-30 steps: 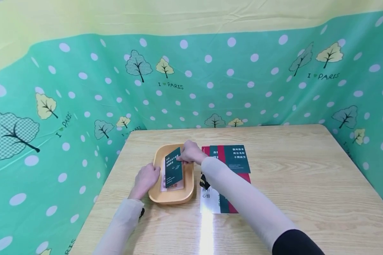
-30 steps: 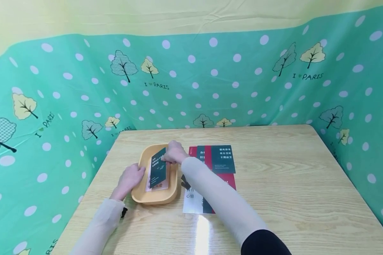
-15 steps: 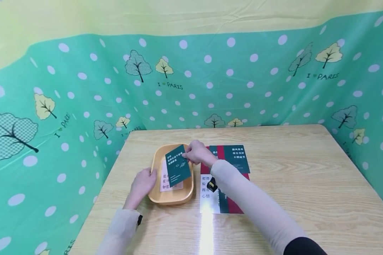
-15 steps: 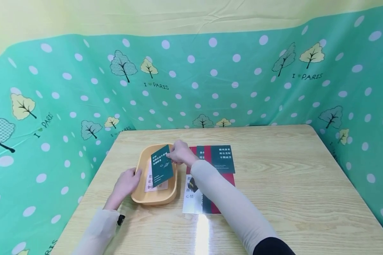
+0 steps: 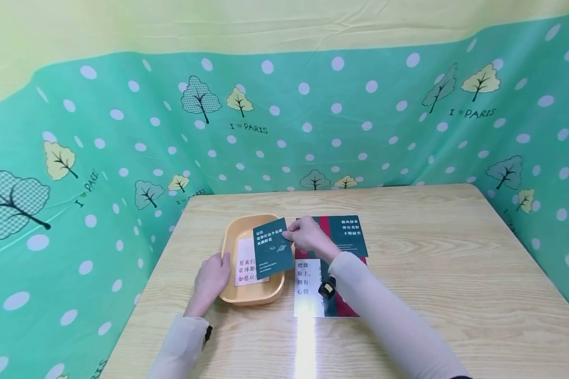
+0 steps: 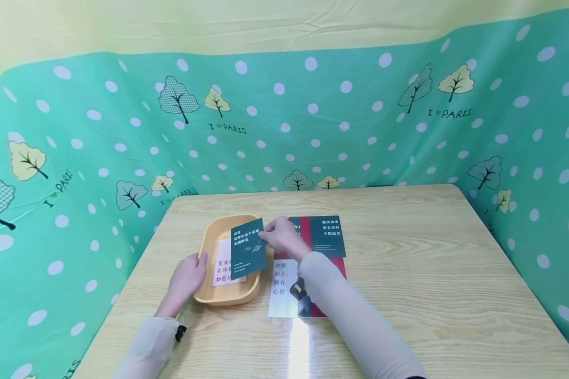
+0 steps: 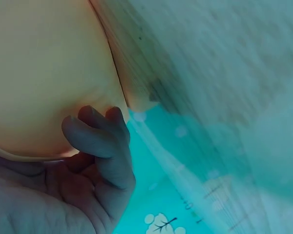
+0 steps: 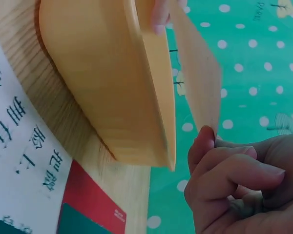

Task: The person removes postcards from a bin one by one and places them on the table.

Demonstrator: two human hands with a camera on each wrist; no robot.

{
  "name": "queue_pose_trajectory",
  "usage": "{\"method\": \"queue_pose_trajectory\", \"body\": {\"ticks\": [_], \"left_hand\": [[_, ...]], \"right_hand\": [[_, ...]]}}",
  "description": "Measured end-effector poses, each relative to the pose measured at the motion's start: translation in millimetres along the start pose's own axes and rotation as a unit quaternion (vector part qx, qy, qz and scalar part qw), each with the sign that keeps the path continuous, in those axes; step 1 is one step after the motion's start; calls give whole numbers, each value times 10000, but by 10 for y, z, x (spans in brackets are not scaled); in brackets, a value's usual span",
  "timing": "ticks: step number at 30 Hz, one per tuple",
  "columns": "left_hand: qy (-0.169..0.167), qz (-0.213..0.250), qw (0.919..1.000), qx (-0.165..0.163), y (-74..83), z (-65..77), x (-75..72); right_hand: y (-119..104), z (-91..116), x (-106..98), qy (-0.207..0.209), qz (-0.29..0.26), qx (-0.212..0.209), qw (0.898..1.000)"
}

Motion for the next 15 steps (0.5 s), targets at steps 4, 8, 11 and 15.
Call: {"method": "queue_pose_trajectory", "body": {"ticks": [4,8,11,15], "left_hand": [[37,-14,10000,5,6,-9,10],[25,-21,10000,-85,7,-2,22],[37,-117,9999,-85,15,5,21],[101,-246,9996,-24,28,-2,29]], "right_hand": [[127,51,-110,45,-388,163,9991],[226,114,-249,104,-422,224,9988],[304,164,-361,203,-402,198,9988],[434,224,-496,403,-307,241,9984]]}}
Point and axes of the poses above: each hand's wrist, its own z-axis away from the middle knuckle, its own x-axis out of the palm, y = z × x, the point moved 2 cm from there along -z, towards the middle knuckle, and after that the axes turned 7 degrees about x, right-handed, at the moved point
